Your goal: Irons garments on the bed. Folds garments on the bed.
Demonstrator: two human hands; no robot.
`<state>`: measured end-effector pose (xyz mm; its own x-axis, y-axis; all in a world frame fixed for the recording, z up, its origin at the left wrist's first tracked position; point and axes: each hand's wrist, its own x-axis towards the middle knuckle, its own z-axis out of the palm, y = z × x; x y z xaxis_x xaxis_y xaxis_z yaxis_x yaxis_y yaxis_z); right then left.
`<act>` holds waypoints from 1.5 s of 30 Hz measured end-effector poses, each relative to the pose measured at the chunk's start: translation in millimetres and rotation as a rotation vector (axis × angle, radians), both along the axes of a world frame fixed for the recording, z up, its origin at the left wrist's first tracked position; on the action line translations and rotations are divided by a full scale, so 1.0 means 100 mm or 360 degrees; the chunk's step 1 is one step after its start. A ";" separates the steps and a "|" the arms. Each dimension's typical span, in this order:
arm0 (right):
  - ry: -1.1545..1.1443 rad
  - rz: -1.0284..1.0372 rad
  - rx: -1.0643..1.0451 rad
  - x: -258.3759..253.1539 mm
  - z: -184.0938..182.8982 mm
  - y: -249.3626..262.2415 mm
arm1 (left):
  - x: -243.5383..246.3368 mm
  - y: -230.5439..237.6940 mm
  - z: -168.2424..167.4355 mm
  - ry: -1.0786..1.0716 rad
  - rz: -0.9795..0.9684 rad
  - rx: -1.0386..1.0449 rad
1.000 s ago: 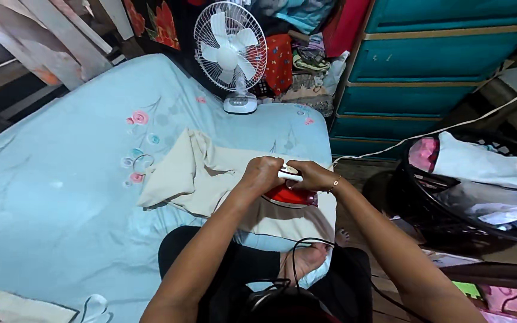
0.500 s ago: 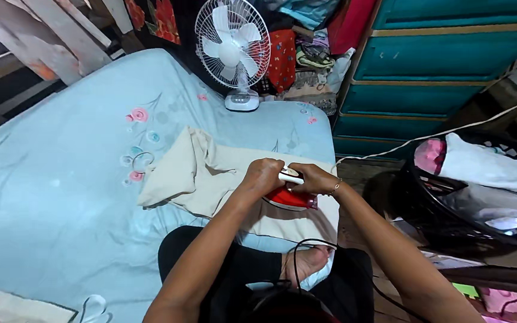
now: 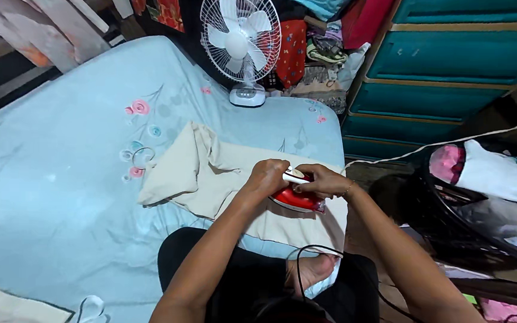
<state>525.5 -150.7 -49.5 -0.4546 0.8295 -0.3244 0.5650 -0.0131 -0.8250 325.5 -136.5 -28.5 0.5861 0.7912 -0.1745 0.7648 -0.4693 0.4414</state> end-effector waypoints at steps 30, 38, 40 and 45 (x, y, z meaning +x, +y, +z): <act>-0.0460 -0.0334 0.1066 -0.58 -1.11 1.21 | -2.09 0.09 -0.53 -0.0842 0.1690 0.0453; 0.1142 -0.0622 -0.0022 -0.83 -0.27 -0.11 | -0.50 -0.35 0.27 -0.0897 0.0681 -0.0085; 0.1268 -0.0826 -0.0023 -0.54 -0.10 -0.32 | -0.12 -0.53 0.31 -0.0945 0.0453 -0.0188; 0.1314 -0.1224 0.0310 0.37 -0.06 -0.70 | 0.29 -0.88 0.12 -0.1283 -0.0212 -0.0185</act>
